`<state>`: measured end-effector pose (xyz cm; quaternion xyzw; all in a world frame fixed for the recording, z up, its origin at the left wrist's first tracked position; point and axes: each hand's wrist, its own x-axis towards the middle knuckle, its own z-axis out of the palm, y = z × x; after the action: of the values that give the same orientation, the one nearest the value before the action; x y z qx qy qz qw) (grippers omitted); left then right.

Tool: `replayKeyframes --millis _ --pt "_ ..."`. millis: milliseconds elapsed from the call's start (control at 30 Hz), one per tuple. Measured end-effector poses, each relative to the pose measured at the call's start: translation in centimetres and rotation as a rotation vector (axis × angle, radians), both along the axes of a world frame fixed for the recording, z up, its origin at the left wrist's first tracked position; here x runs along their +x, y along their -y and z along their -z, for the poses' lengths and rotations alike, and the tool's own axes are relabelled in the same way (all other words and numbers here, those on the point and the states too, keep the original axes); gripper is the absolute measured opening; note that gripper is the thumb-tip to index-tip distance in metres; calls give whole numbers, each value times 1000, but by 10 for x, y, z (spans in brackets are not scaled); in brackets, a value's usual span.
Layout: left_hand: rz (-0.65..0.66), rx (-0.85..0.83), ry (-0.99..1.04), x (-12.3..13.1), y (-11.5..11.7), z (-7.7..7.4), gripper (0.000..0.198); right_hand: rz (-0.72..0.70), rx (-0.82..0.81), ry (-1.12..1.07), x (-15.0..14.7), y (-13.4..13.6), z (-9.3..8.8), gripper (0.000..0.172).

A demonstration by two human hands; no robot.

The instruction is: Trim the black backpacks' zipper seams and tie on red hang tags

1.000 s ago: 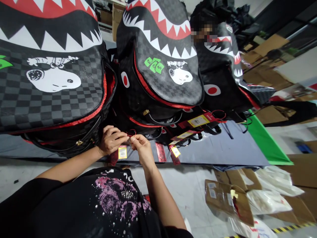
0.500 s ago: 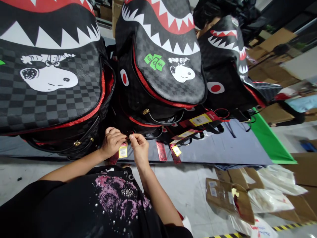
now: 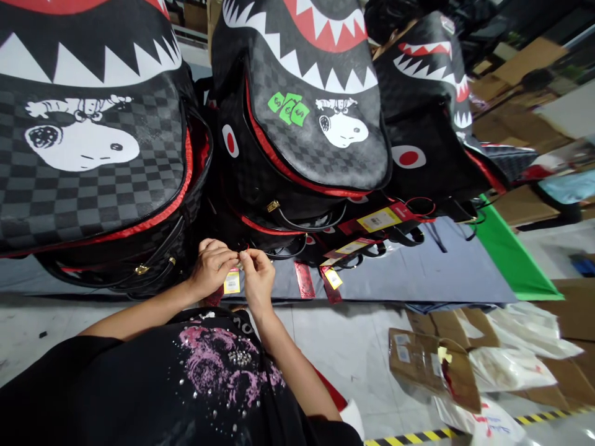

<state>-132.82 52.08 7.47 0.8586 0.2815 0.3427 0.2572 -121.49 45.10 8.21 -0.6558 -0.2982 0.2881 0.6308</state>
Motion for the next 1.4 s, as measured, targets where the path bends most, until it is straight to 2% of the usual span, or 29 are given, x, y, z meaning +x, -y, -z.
replayKeyframes --millis 367,667,867,1033,1100,1233,1400 --pt "-73 -49 -53 3 -2 0 11 21 13 187 -6 1 7 18" --pt "33 69 -111 1 -9 -2 20 19 57 277 -4 -1 -4 15" --pt "81 130 -39 3 -30 9 12 0 96 331 4 -8 3 9" --pt "18 177 -102 6 -31 8 12 -18 47 374 9 -4 -4 8" --pt "-39 151 -161 6 -25 5 15 -42 30 427 10 -3 -7 10" --pt "-92 -6 -243 7 -17 -3 19 -94 -17 546 14 -3 -5 11" --pt "-116 -250 -330 8 -17 -17 17 -53 -27 649 15 -6 5 11"
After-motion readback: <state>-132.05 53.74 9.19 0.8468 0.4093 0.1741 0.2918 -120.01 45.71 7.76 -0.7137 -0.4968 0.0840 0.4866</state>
